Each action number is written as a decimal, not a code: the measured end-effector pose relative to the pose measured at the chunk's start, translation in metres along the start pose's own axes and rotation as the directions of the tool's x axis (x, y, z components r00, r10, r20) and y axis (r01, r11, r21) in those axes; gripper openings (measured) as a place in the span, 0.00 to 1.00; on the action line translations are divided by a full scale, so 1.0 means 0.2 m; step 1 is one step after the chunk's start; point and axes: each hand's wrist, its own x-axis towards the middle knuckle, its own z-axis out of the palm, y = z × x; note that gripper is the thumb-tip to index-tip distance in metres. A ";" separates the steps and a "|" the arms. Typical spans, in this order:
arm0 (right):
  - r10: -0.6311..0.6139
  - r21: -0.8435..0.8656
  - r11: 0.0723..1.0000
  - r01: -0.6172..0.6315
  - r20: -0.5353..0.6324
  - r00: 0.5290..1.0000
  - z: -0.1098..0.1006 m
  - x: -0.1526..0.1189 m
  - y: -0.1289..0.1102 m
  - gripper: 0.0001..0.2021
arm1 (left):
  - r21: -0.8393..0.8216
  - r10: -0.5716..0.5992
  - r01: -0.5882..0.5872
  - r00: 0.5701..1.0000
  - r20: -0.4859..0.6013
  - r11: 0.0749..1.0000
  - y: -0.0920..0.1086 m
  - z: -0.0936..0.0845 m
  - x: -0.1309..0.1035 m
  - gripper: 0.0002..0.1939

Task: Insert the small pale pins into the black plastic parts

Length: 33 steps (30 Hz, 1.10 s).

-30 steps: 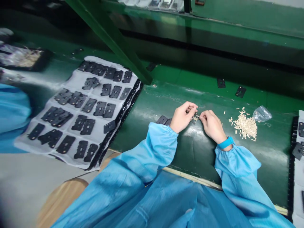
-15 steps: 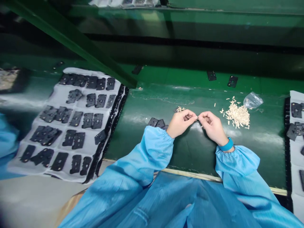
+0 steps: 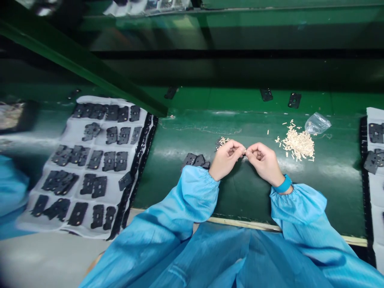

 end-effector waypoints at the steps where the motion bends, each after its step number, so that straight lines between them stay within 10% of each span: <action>1: 0.003 0.009 1.000 -0.003 -0.002 1.000 0.00 0.00 -0.01 0.14 | 0.044 0.054 -0.053 0.998 -0.020 0.998 0.00 0.00 0.00 0.08; 10: -0.011 0.016 1.000 0.012 -0.010 1.000 -0.01 0.00 0.00 0.12 | 0.423 0.543 -0.532 0.833 0.106 0.734 0.03 -0.05 -0.02 0.07; 17: -0.155 -0.268 0.952 0.151 0.005 0.988 0.00 -0.01 0.01 0.07 | 0.528 0.489 -0.487 0.860 0.148 0.696 -0.02 -0.08 -0.02 0.07; 24: -0.001 -0.061 0.998 -0.004 -0.075 0.997 -0.03 0.02 -0.02 0.09 | 0.476 0.387 -0.350 0.922 0.024 0.806 0.02 -0.08 0.00 0.07; 33: 0.054 -0.054 0.997 -0.058 -0.081 0.995 -0.04 0.02 -0.02 0.11 | 0.314 0.253 -0.284 0.958 0.135 0.906 0.02 -0.06 0.00 0.08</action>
